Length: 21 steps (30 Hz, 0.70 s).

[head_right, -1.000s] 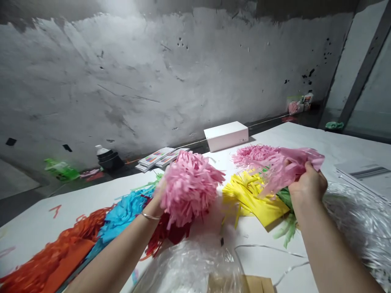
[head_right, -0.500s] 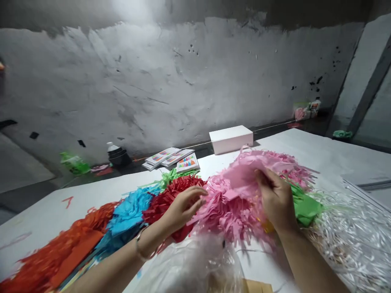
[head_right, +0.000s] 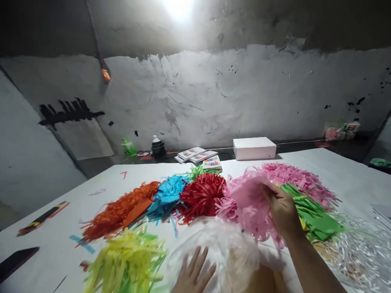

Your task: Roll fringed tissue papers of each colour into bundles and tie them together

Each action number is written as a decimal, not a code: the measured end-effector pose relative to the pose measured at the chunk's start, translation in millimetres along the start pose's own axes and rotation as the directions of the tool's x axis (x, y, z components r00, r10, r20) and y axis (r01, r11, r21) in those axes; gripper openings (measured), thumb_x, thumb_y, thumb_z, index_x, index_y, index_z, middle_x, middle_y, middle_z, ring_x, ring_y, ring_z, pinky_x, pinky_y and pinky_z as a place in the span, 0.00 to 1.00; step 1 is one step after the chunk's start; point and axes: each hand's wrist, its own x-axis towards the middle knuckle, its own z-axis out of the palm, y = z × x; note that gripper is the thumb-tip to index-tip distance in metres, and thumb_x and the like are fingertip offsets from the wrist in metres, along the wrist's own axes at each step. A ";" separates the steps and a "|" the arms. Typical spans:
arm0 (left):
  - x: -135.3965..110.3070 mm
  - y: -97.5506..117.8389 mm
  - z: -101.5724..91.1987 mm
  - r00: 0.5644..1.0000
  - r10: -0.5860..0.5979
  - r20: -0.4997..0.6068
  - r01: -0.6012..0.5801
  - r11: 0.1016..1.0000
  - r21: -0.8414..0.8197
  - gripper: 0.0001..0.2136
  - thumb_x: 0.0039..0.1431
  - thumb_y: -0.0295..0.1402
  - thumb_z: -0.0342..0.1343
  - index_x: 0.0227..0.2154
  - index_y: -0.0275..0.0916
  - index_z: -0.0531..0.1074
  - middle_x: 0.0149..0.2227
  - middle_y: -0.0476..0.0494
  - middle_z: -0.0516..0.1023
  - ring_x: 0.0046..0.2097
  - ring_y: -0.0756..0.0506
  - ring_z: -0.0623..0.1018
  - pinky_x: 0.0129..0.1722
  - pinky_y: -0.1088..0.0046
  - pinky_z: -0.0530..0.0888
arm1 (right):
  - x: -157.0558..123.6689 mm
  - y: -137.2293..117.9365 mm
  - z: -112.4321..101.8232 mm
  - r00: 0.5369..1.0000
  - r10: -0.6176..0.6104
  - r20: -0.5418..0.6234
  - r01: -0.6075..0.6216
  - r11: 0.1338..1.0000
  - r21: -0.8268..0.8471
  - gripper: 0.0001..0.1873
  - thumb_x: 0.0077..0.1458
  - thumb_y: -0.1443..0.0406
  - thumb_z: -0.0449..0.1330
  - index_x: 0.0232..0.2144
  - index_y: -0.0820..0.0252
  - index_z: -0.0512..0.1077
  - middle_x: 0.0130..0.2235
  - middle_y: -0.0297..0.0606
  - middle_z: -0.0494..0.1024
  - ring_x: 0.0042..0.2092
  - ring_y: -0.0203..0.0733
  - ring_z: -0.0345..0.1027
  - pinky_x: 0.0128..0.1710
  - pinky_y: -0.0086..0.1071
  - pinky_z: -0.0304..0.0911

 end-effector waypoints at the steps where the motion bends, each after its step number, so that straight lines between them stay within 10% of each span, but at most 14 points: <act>1: 17.8 -3.1 -10.7 0.999 0.024 0.040 -0.021 0.997 -0.075 0.40 0.57 0.43 0.63 0.68 0.58 0.48 0.66 0.36 0.61 0.63 0.27 0.68 0.54 0.44 0.72 | -0.8 -3.4 2.2 1.000 -0.009 0.021 0.010 1.000 -0.025 0.20 0.58 0.51 0.61 0.42 0.59 0.81 0.35 0.39 0.83 0.38 0.47 0.78 0.39 0.40 0.75; 8: 103.5 -8.0 -82.2 0.983 0.082 0.164 -0.027 0.949 -0.314 0.38 0.54 0.45 0.65 0.65 0.45 0.59 0.69 0.30 0.55 0.69 0.30 0.57 0.65 0.43 0.59 | -65.8 -13.9 13.0 0.988 -0.111 0.105 0.136 0.952 -0.275 0.17 0.60 0.59 0.57 0.47 0.58 0.79 0.42 0.41 0.83 0.43 0.50 0.78 0.44 0.41 0.74; 12: 46.7 -5.9 -100.0 0.981 0.043 0.188 0.026 0.936 -0.350 0.38 0.54 0.45 0.65 0.65 0.45 0.58 0.69 0.33 0.55 0.70 0.31 0.54 0.65 0.37 0.53 | -143.8 6.7 36.3 0.920 -0.216 0.328 0.338 0.860 -0.382 0.17 0.60 0.67 0.55 0.48 0.57 0.78 0.47 0.46 0.82 0.48 0.51 0.77 0.50 0.43 0.72; 16: -42.2 -9.7 -97.9 0.906 -0.305 0.292 0.374 0.901 -0.219 0.38 0.58 0.49 0.60 0.67 0.41 0.55 0.71 0.29 0.50 0.71 0.25 0.47 0.62 0.29 0.44 | -205.3 27.4 73.4 0.631 -0.245 0.737 0.657 0.673 -0.339 0.26 0.60 0.73 0.46 0.57 0.61 0.71 0.53 0.48 0.78 0.54 0.46 0.73 0.52 0.40 0.71; 21: -113.5 -62.6 -92.1 0.777 -0.570 0.268 0.615 0.777 -0.130 0.27 0.67 0.47 0.49 0.65 0.42 0.61 0.67 0.31 0.59 0.68 0.25 0.57 0.60 0.34 0.57 | -245.9 27.5 103.0 0.456 -0.182 0.871 0.729 0.638 -0.249 0.30 0.56 0.77 0.49 0.58 0.58 0.70 0.54 0.47 0.77 0.51 0.48 0.74 0.48 0.38 0.71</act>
